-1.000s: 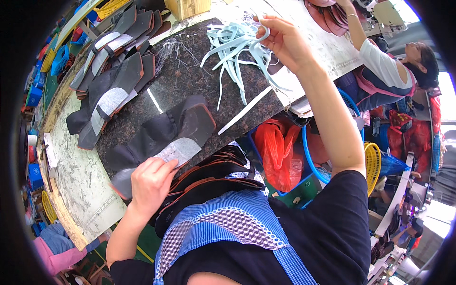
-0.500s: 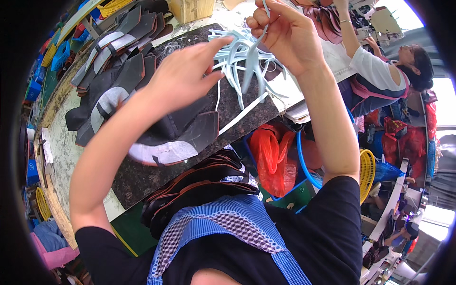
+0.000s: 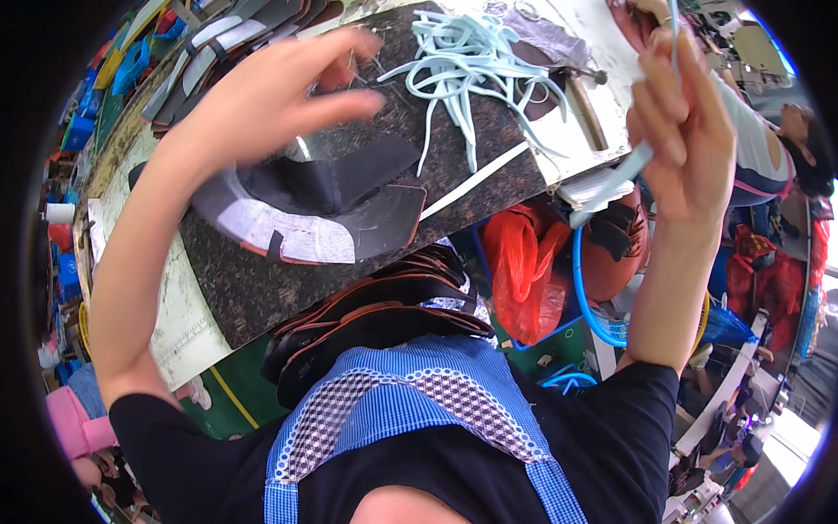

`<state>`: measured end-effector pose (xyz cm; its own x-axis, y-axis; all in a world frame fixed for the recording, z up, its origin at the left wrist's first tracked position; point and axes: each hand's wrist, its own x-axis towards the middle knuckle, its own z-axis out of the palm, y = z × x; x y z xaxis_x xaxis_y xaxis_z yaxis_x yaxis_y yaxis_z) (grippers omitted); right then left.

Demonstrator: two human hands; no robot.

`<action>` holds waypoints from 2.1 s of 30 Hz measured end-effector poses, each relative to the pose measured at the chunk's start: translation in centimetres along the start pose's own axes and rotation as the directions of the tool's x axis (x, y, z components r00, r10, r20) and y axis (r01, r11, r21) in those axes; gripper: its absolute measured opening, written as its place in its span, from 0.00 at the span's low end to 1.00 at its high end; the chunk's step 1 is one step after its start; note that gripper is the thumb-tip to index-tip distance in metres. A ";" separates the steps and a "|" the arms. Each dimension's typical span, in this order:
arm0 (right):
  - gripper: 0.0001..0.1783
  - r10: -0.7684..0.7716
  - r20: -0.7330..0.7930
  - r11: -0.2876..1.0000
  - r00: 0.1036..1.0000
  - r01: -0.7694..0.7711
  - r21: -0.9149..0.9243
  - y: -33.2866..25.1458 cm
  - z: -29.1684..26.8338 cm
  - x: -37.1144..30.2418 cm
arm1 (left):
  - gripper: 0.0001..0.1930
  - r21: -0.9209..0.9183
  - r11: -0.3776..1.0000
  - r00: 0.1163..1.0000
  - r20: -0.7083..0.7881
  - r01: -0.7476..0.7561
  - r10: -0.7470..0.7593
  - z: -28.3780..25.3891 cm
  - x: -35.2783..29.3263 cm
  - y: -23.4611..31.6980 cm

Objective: Assembling leather components by hand, applying adhesive strips and folding edges at a workshop table.

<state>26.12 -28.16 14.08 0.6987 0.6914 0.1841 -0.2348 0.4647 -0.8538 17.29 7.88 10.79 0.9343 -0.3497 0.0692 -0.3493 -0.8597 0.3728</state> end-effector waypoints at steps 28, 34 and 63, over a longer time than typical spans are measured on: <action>0.10 0.613 -0.083 0.335 0.786 -0.353 -0.874 13.9 17.8 2.9 | 0.23 0.076 0.991 0.937 -0.340 0.114 -0.082 12.9 -27.8 4.7; 0.11 0.772 0.042 0.327 0.634 -0.340 -0.882 22.5 19.3 4.6 | 0.29 -0.017 0.971 0.927 -0.292 0.239 -0.234 13.6 -28.5 5.6; 0.17 0.479 0.040 -0.169 0.877 0.137 -0.976 22.2 13.9 5.3 | 0.32 0.277 0.942 0.982 -0.065 0.190 -0.178 10.5 -19.2 6.5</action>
<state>15.22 -6.48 2.83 0.4728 0.8511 -0.2282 0.7951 -0.5237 -0.3059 -3.70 5.08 2.15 0.9842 -0.1657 0.0618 -0.1716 -0.9792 0.1084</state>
